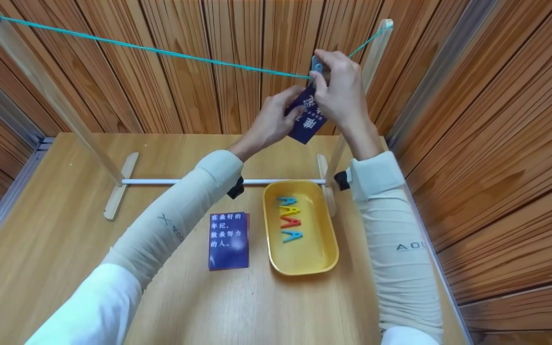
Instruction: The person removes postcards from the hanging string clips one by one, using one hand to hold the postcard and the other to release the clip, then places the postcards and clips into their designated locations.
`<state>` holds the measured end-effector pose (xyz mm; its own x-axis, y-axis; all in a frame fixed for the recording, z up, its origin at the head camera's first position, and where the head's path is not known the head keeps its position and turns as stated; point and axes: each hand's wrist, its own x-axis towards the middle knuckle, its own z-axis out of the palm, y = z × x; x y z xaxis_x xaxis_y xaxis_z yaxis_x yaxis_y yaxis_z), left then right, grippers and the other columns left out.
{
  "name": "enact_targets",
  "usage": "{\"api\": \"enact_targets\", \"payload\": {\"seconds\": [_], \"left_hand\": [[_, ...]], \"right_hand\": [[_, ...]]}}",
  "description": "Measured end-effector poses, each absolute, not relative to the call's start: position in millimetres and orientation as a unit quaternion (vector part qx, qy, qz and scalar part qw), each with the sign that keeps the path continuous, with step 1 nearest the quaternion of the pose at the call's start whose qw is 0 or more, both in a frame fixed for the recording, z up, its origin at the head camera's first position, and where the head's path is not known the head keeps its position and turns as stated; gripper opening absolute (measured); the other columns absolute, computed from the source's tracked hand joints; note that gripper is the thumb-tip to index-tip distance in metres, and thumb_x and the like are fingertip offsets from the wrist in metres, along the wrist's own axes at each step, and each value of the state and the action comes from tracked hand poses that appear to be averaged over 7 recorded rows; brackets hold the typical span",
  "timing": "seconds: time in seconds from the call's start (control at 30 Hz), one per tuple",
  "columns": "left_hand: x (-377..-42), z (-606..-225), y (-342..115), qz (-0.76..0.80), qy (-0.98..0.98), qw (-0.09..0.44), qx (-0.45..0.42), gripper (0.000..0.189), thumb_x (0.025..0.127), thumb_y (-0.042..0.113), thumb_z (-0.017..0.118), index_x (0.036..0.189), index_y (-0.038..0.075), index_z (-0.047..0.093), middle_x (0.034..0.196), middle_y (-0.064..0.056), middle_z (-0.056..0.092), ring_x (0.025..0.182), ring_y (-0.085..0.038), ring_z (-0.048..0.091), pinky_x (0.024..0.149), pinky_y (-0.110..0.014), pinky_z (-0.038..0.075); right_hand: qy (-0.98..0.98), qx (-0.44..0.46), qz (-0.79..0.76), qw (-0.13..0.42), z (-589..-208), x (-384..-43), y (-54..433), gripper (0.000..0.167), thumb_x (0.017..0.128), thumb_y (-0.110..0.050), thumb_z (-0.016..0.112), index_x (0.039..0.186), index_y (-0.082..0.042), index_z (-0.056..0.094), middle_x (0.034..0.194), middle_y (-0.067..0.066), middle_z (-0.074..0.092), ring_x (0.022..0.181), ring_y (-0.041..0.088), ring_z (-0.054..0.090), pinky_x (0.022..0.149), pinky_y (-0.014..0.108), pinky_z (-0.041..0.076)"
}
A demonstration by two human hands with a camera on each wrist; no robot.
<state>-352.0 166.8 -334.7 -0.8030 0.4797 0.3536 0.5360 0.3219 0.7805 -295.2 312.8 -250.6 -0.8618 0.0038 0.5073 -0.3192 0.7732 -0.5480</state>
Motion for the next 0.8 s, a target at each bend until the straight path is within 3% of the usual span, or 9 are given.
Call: {"api": "enact_targets", "payload": {"seconds": [0.2, 0.47, 0.8], "left_hand": [[-350.6, -334.2, 163.1, -0.493, -0.81, 0.024, -0.317, 0.037, 0.112, 0.019, 0.047, 0.149, 0.024, 0.053, 0.149, -0.004, 0.063, 0.133, -0.015, 0.063, 0.112, -0.028, 0.052], [-350.0, -334.0, 158.7, -0.492, -0.812, 0.027, -0.312, 0.037, 0.112, 0.02, 0.048, 0.148, 0.024, 0.054, 0.148, -0.004, 0.064, 0.131, -0.016, 0.064, 0.111, -0.029, 0.053], [-345.4, -336.3, 156.3, -0.49, -0.814, 0.022, -0.311, 0.037, 0.112, 0.021, 0.049, 0.148, 0.023, 0.053, 0.148, -0.005, 0.064, 0.13, -0.015, 0.064, 0.111, -0.029, 0.053]], "right_hand": [[-0.909, 0.116, 0.308, 0.255, -248.8, -291.7, 313.4, 0.04, 0.107, -0.024, 0.061, 0.144, -0.01, 0.063, 0.134, 0.014, 0.067, 0.115, 0.017, 0.063, 0.104, 0.024, 0.053], [-0.894, 0.173, 0.282, 0.301, -249.7, -292.3, 310.4, 0.028, 0.104, -0.023, 0.067, 0.123, -0.003, 0.071, 0.114, 0.009, 0.071, 0.097, -0.007, 0.057, 0.094, 0.016, 0.052], [-0.864, 0.168, 0.316, 0.354, -256.9, -294.8, 310.2, 0.023, 0.101, -0.023, 0.071, 0.113, -0.004, 0.076, 0.105, 0.005, 0.074, 0.09, -0.008, 0.061, 0.087, 0.011, 0.051]]}}
